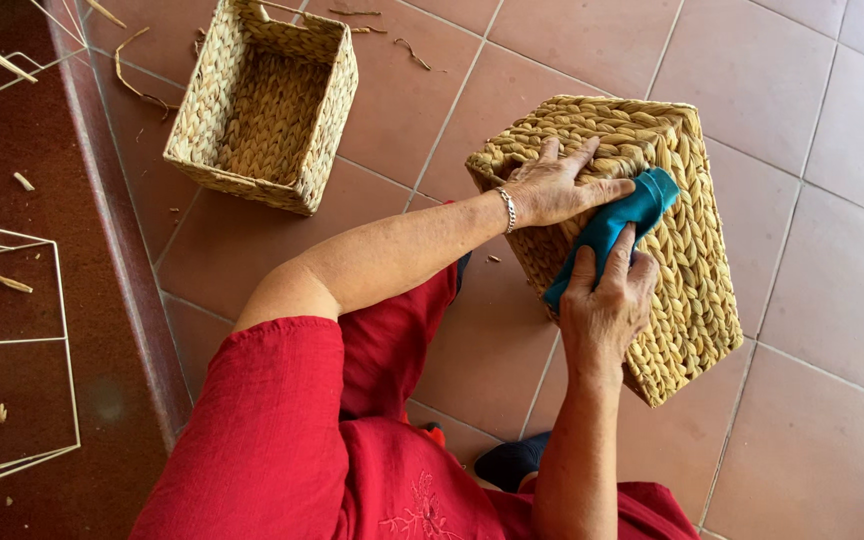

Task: The person sits on a tiled floor and wipes a rectangular woven basket with a blue cloth. They rotate the basket to clean the interior, exterior, and bottom surfaces, then set it aside and repeat the process on a second basket.

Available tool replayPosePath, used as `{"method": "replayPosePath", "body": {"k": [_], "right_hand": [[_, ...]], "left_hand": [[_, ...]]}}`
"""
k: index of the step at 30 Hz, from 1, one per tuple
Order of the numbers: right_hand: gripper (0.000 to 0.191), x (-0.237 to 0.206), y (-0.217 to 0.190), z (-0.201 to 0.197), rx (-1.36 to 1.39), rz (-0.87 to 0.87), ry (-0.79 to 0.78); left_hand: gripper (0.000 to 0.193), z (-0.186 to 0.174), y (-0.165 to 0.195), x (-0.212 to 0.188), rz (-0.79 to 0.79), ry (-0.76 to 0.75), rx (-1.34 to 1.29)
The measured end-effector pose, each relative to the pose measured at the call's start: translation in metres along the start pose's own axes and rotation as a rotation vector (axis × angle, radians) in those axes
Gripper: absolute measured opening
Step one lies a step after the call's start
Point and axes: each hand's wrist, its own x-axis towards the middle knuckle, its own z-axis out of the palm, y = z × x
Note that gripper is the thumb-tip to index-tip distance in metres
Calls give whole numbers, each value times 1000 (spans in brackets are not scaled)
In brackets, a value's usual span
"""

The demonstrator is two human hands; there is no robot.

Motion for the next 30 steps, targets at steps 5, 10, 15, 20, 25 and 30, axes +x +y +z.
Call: {"method": "replayPosePath", "body": {"k": [5,10,15,20,25,30], "right_hand": [[54,-7,68,6,-21,259,-54],[49,-48,163,4,-56,892,-246],[49,-46,162,8,-207,807,-234],[56,-14,65,-2,103,517,-180],[57,-6,-8,-3,-87,-114,57],[58,-2,52,-3,14,285,-140]], "left_hand": [[132,-1,-8,8,13,-58,1],[131,-10,-23,11,-25,-83,-128],[126,-11,-20,8,-43,-35,-70],[131,-12,-9,3,-58,-25,-32],[130,-12,-5,-1,-18,5,-40],[130,-15,-10,6,-54,-36,-17]]}}
